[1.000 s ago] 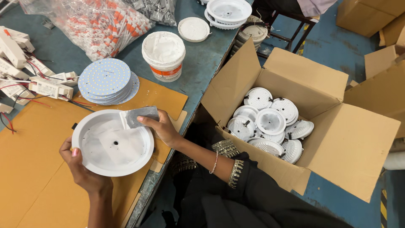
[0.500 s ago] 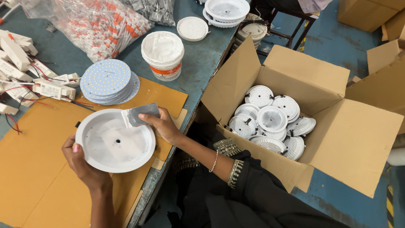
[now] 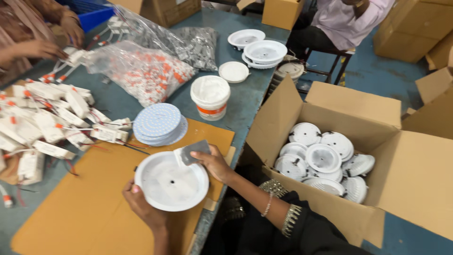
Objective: The person applies thermal paste or adhesive to the backs of LED light components, rubs and cleans the surfaces with a piece of protective paper or film, and stacks them in cardboard boxes on an assembly line workspace.
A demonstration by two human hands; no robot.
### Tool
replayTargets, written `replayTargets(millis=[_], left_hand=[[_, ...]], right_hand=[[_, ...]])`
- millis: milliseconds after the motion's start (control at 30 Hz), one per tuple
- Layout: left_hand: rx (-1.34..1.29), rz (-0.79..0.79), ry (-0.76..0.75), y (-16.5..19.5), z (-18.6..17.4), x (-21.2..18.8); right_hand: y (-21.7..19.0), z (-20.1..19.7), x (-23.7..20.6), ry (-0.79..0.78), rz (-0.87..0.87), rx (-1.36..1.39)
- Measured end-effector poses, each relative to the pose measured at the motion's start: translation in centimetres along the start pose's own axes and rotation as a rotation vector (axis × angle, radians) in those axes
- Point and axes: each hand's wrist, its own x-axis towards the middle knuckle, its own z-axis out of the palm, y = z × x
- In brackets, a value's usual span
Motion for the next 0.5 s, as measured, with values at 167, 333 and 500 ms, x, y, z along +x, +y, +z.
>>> replayTargets(millis=[167,333,500], left_hand=[[0.024,-0.105,0.028,0.9,0.3,0.3],[0.099,0.003,-0.008,0.4,0.7,0.9],[0.063,-0.025,-0.039,-0.5,0.9,1.6]], right_hand=[[-1.0,0.6,0.4,0.018,0.037,0.017],[-1.6,0.4,0.6,0.060,0.020,0.074],[-1.2,-1.1,0.1,0.041,-0.001,-0.008]])
